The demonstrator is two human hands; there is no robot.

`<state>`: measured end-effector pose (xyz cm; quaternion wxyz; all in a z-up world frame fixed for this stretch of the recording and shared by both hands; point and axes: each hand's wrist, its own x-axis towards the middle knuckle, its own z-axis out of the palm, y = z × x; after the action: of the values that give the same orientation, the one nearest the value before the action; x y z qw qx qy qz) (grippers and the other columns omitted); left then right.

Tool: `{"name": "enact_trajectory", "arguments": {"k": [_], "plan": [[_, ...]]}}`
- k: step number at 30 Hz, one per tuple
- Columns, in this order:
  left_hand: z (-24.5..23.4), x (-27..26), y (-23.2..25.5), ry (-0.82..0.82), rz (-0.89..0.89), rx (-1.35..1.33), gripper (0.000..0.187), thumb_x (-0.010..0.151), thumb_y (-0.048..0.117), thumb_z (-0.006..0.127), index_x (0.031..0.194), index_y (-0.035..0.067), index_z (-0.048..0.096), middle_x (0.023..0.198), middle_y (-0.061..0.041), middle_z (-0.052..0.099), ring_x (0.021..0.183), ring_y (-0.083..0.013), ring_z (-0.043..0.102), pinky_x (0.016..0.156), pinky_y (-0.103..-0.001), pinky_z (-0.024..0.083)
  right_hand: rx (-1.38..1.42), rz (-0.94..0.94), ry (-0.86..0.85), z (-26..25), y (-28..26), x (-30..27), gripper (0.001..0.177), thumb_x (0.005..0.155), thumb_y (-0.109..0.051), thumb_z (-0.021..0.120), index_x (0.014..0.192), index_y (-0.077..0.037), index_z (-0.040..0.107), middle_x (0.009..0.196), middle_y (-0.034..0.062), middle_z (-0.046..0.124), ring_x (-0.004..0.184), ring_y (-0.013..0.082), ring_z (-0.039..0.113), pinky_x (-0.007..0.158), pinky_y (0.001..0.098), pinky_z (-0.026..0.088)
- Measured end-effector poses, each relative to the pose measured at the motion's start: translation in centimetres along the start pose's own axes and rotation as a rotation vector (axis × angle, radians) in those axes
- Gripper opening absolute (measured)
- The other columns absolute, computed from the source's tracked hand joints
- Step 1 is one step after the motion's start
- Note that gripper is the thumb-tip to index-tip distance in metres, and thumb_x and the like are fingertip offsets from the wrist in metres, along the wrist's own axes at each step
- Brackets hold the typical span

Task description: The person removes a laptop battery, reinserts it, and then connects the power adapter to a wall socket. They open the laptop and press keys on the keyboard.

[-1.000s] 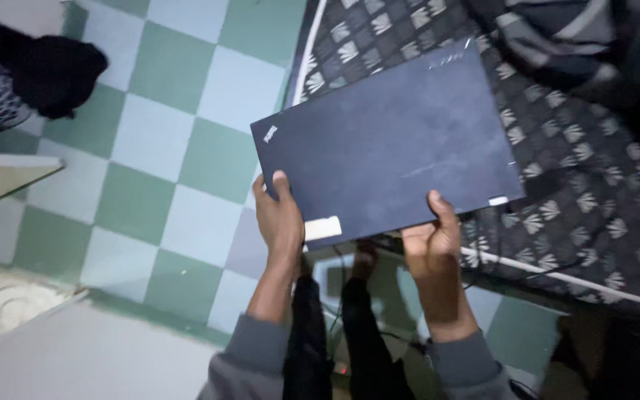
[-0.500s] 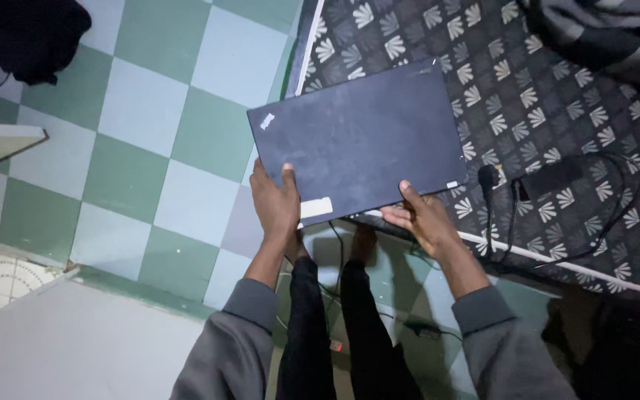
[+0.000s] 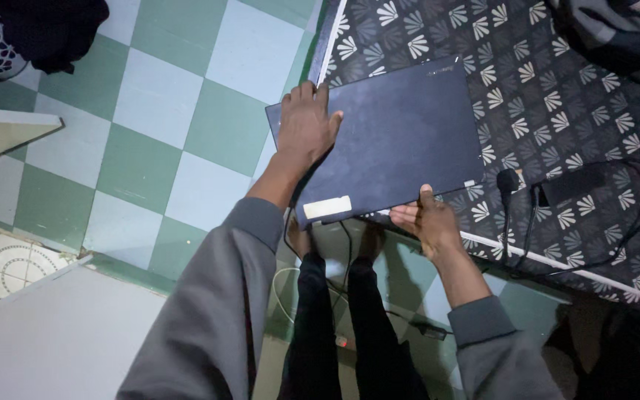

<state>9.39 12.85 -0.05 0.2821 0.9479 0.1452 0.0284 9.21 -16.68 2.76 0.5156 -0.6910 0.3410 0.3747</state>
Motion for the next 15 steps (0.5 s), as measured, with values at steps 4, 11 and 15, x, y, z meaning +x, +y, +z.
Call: {"name": "enact_trajectory", "arguments": {"k": [4,11,15], "plan": [[-0.9,-0.1,1.9,0.045,-0.092,-0.006,0.055,0.086,0.040,0.079,0.117,-0.003,0.064,0.115,-0.019,0.058,0.112,-0.0364,0.054,0.097,-0.051,0.042,0.089,-0.027,-0.041,0.2,0.7,0.6,0.059,0.109,-0.038,0.038,0.114,0.019,0.054,0.103,0.0302,0.069,0.092,0.0374,0.073,0.086,0.0429,0.064],[-3.6,-0.3,3.1,0.043,-0.118,0.053,0.063,0.078,0.047,0.085,0.111,-0.004,0.065,0.108,-0.018,0.057,0.103,-0.0355,0.054,0.087,-0.050,0.044,0.123,-0.138,-0.151,-0.4,1.7,1.3,0.062,0.109,-0.037,0.036,0.119,0.022,0.049,0.109,0.0335,0.066,0.099,0.0396,0.072,0.090,0.0430,0.064],[-4.5,-0.7,3.9,0.080,-0.106,0.053,0.065,0.075,0.048,0.086,0.109,-0.003,0.064,0.109,-0.017,0.057,0.103,-0.0348,0.054,0.085,-0.049,0.044,0.090,-0.113,-0.024,-0.4,2.4,1.6,0.059,0.108,-0.037,0.036,0.122,0.020,0.047,0.107,0.0322,0.062,0.096,0.0398,0.070,0.089,0.0448,0.064]]}}
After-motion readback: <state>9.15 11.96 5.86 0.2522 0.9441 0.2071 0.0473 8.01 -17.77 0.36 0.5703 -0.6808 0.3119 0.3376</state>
